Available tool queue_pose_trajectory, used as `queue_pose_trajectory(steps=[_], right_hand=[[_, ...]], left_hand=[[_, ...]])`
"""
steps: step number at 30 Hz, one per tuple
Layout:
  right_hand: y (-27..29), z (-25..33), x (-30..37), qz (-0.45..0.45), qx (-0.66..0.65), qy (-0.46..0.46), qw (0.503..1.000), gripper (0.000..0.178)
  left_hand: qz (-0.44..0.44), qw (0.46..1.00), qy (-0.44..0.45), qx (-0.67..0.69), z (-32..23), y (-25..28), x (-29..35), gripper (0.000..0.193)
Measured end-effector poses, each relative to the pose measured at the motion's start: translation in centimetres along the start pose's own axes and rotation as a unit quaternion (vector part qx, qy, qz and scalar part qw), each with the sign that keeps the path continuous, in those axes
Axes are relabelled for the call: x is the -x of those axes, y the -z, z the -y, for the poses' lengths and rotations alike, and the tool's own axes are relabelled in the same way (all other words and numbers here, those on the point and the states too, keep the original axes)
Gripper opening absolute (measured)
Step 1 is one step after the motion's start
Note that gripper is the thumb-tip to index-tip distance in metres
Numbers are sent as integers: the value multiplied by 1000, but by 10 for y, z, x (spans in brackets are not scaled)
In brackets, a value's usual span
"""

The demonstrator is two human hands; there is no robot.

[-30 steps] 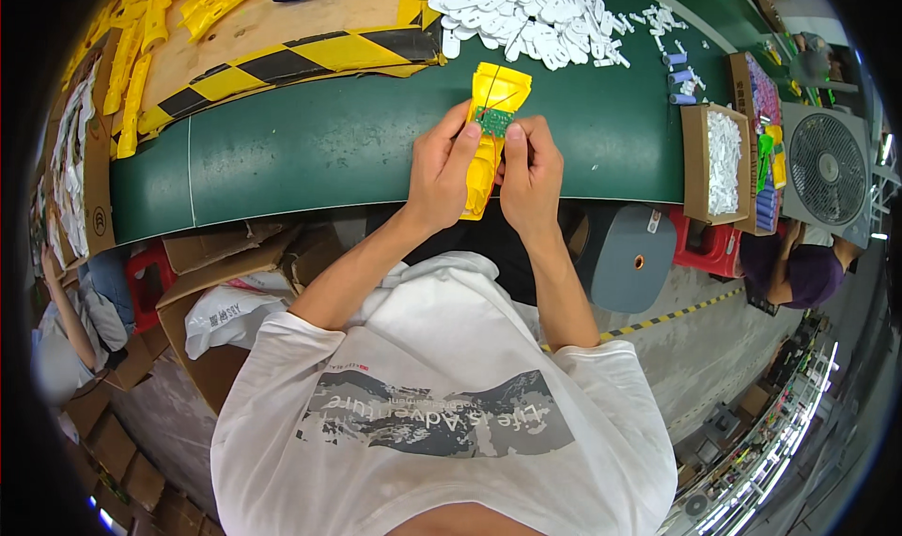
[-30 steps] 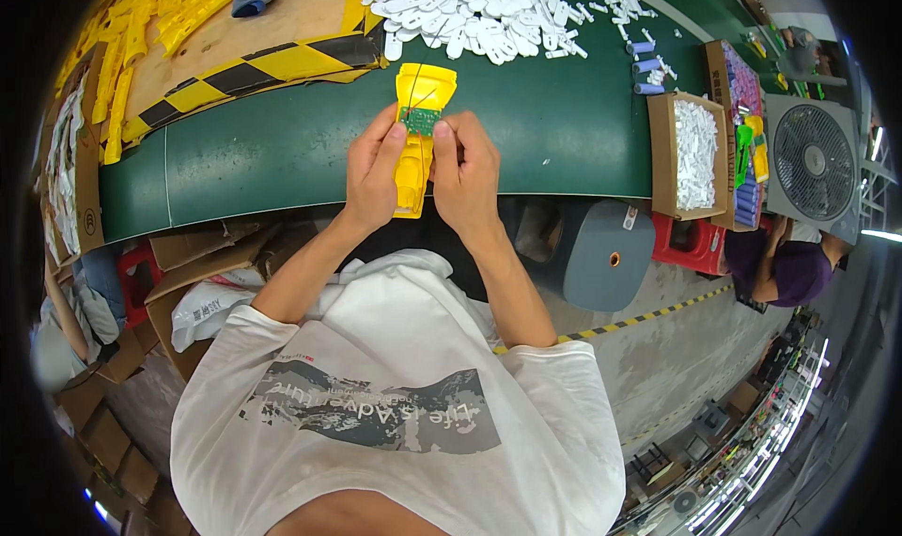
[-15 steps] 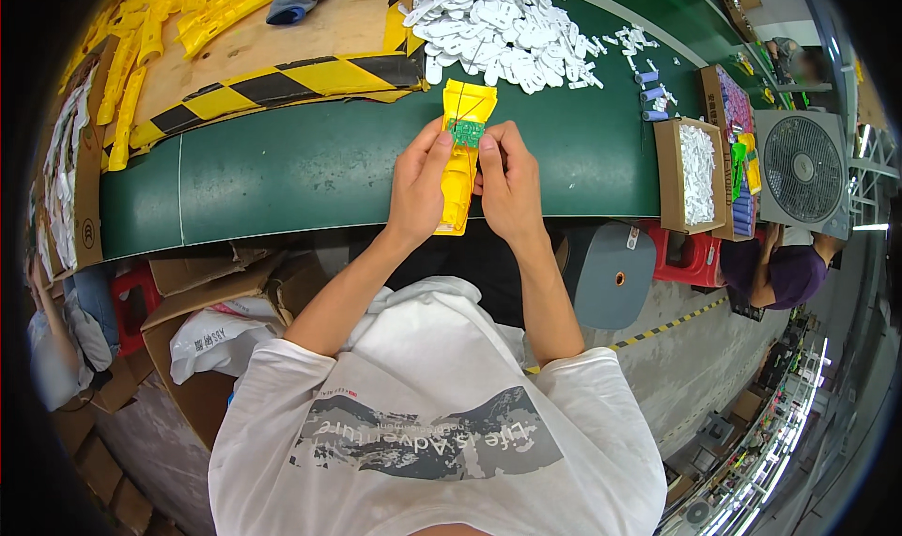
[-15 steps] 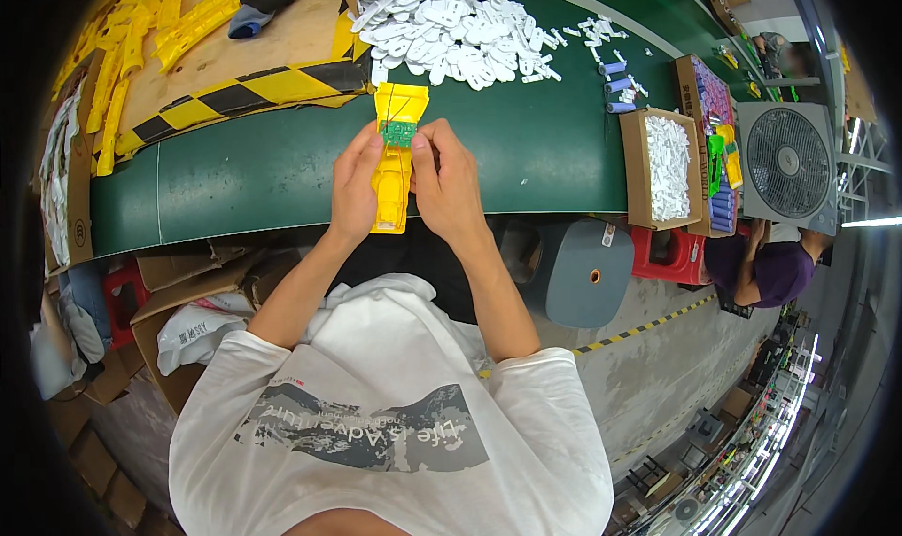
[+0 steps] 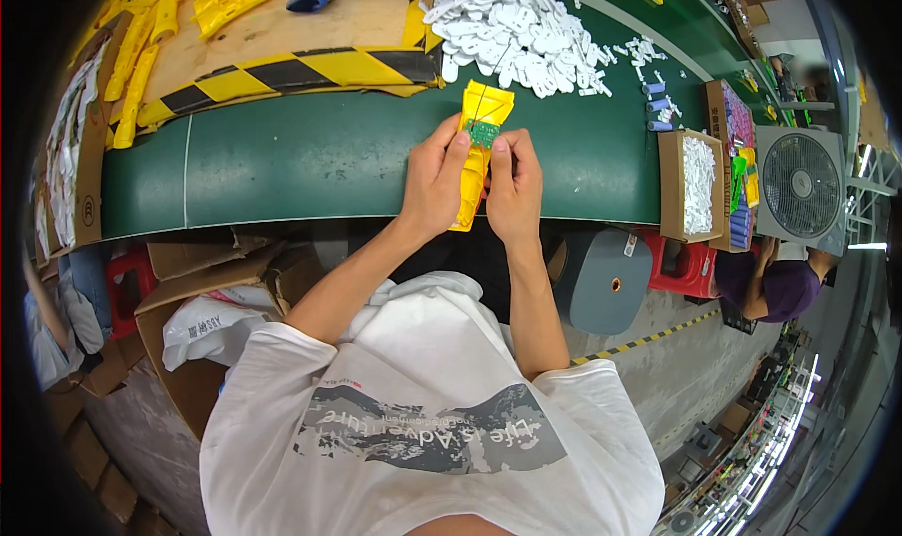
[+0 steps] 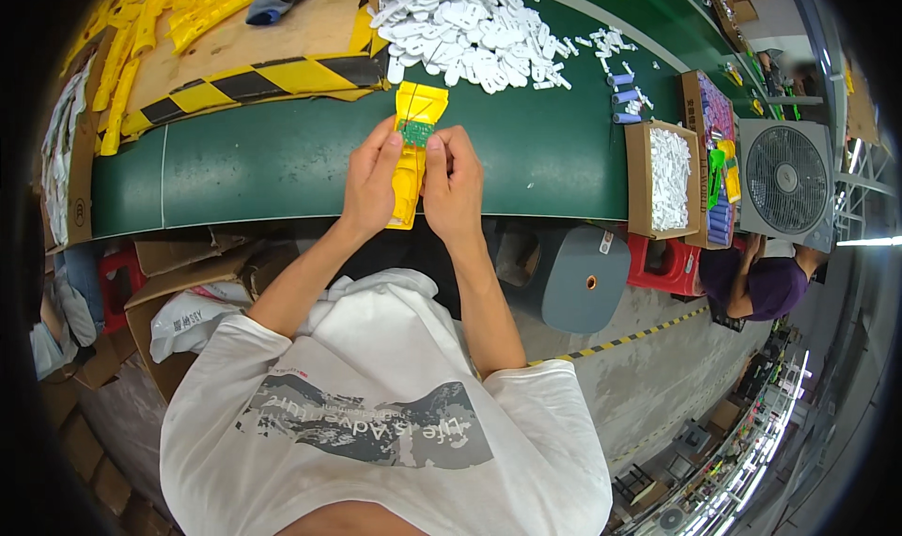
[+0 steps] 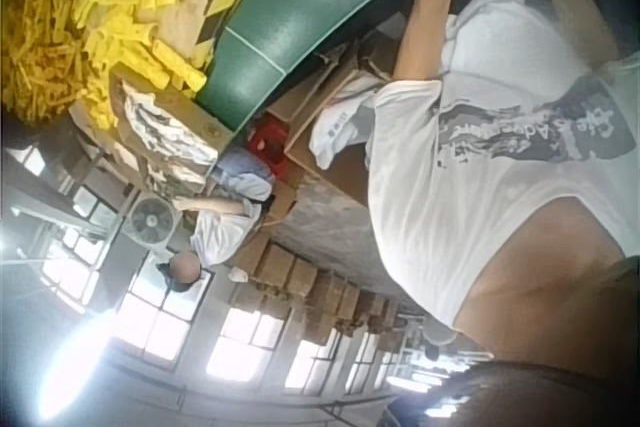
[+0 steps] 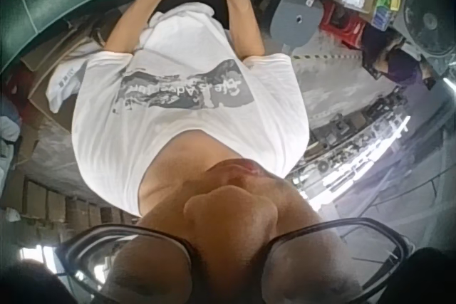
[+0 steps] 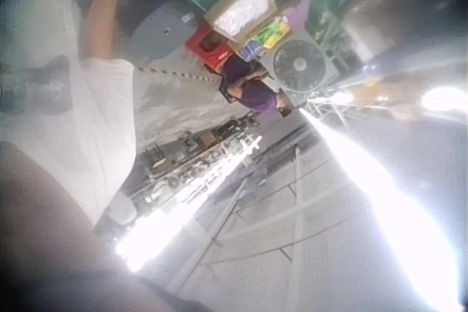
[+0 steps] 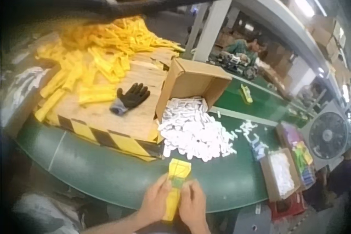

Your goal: The recorder is assembling yellow flashlights on a factory assembly line, inserting internal components and circuit boards.

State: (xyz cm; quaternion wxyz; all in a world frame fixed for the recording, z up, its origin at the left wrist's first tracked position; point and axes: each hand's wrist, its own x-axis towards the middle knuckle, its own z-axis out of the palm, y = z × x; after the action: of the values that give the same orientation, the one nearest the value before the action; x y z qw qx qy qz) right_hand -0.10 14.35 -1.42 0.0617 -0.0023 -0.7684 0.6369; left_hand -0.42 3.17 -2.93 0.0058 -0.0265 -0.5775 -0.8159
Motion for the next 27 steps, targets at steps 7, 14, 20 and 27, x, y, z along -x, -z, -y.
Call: queue_pose_trajectory(steps=[7, 14, 20, 27], right_hand=[[18, -9, -34, 118, -67, 54, 989, 18], [16, 18, -88, -37, 432, 30, 901, 32], [21, 2, -118, -9, 461, 17, 887, 28], [30, 9, -131, 48, 445, 9, 894, 35]], left_hand=[[59, 987, 72, 129, -3, 8, -5, 40], [0, 988, 59, 140, -21, 7, -3, 50], [4, 997, 70, 44, -8, 4, -11, 24], [-14, 999, 48, 0, -11, 3, -12, 20]])
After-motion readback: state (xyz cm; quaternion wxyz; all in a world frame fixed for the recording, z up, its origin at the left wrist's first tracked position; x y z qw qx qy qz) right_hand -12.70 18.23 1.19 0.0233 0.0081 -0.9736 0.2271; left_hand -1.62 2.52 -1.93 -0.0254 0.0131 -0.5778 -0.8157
